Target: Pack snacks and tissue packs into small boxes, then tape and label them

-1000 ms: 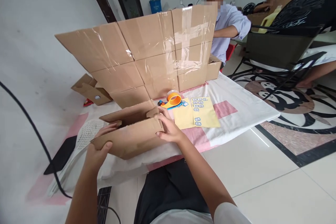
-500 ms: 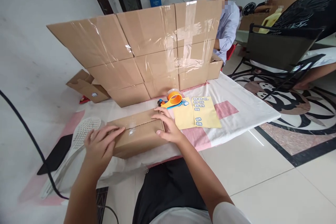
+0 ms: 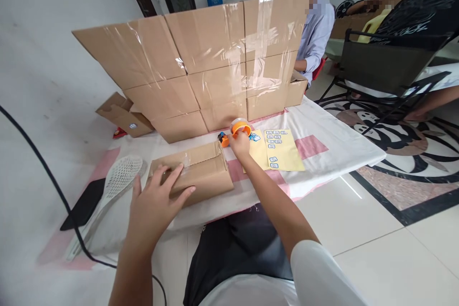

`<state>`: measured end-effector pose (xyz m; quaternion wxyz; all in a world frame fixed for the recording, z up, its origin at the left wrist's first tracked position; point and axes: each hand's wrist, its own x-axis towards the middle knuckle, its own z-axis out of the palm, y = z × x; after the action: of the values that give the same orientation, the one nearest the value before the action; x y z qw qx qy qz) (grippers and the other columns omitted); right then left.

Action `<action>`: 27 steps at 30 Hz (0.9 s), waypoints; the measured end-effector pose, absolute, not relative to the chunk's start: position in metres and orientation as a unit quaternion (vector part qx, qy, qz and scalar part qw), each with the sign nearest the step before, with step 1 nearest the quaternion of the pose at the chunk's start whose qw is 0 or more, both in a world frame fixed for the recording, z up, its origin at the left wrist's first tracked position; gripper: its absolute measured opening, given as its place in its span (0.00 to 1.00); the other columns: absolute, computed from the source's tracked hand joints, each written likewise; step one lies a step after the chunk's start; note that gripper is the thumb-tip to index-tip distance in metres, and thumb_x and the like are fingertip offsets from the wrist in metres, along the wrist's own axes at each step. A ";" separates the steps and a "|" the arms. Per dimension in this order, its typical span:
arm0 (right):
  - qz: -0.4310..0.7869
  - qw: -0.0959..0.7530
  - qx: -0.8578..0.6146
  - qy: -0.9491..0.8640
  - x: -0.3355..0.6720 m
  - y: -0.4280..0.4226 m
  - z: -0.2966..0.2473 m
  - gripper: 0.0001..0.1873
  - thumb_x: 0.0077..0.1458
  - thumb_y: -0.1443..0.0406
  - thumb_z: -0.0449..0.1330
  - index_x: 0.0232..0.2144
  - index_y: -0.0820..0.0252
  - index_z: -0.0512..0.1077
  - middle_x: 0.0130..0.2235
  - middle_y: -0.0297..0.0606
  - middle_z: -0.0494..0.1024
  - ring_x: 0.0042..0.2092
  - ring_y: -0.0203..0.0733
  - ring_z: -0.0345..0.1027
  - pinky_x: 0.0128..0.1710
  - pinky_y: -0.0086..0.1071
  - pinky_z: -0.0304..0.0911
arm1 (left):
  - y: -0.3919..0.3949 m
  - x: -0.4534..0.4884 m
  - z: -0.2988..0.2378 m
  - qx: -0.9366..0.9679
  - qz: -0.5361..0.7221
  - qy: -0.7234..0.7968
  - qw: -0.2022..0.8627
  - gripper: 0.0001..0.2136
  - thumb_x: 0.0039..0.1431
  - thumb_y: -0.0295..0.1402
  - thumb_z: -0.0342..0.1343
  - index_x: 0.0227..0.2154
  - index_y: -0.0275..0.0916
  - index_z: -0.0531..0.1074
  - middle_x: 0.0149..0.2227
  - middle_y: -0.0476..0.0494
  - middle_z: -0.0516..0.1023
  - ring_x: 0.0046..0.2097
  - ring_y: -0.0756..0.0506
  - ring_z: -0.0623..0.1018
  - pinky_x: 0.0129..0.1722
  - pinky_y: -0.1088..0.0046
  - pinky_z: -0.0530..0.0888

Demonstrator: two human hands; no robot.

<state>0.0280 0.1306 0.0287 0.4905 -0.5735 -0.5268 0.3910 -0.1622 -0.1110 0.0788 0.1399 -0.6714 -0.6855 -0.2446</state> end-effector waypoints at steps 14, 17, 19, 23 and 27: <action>0.005 0.657 -0.284 -0.698 0.139 -0.003 0.101 0.10 0.68 0.65 0.58 0.31 0.56 0.69 0.29 0.33 0.70 0.29 0.38 0.63 0.28 0.33 0.56 | -0.082 -0.052 0.140 -0.745 -0.408 -0.517 -0.108 0.14 0.67 0.41 0.58 0.52 0.45 0.77 0.50 0.40 0.72 0.54 0.41 0.76 0.56 0.62 0.75; -0.067 0.627 -0.264 -0.730 0.152 -0.023 0.108 0.09 0.67 0.69 0.59 0.32 0.55 0.69 0.27 0.32 0.68 0.27 0.37 0.61 0.25 0.32 0.54 | -0.066 -0.021 0.130 -0.748 -0.447 -0.438 -0.221 0.08 0.66 0.37 0.58 0.36 0.42 0.81 0.44 0.42 0.71 0.50 0.44 0.76 0.52 0.66 0.76; -0.108 0.619 -0.276 -0.727 0.157 -0.028 0.109 0.09 0.65 0.71 0.59 0.32 0.55 0.67 0.26 0.31 0.66 0.27 0.37 0.59 0.25 0.32 0.53 | -0.060 -0.014 0.123 -0.723 -0.488 -0.413 -0.261 0.09 0.66 0.37 0.59 0.32 0.41 0.80 0.45 0.41 0.72 0.51 0.43 0.76 0.51 0.67 0.76; -0.153 0.607 -0.300 -0.720 0.162 -0.026 0.107 0.11 0.65 0.72 0.59 0.31 0.55 0.65 0.26 0.31 0.64 0.26 0.37 0.57 0.24 0.31 0.52 | -0.060 -0.011 0.118 -0.678 -0.518 -0.391 -0.344 0.13 0.67 0.42 0.57 0.33 0.41 0.82 0.50 0.39 0.73 0.55 0.41 0.74 0.41 0.72 0.76; -0.165 0.575 -0.301 -0.742 0.165 -0.023 0.102 0.11 0.66 0.71 0.58 0.30 0.55 0.64 0.28 0.33 0.66 0.27 0.37 0.58 0.24 0.31 0.54 | -0.064 -0.009 0.121 -0.644 -0.534 -0.392 -0.383 0.15 0.68 0.43 0.56 0.32 0.40 0.80 0.38 0.43 0.77 0.44 0.45 0.77 0.43 0.72 0.73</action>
<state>0.1649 -0.0231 0.1024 0.5753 -0.3011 -0.7424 -0.1652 -0.0095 -0.0639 0.1211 -0.3826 -0.6436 -0.3924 -0.5342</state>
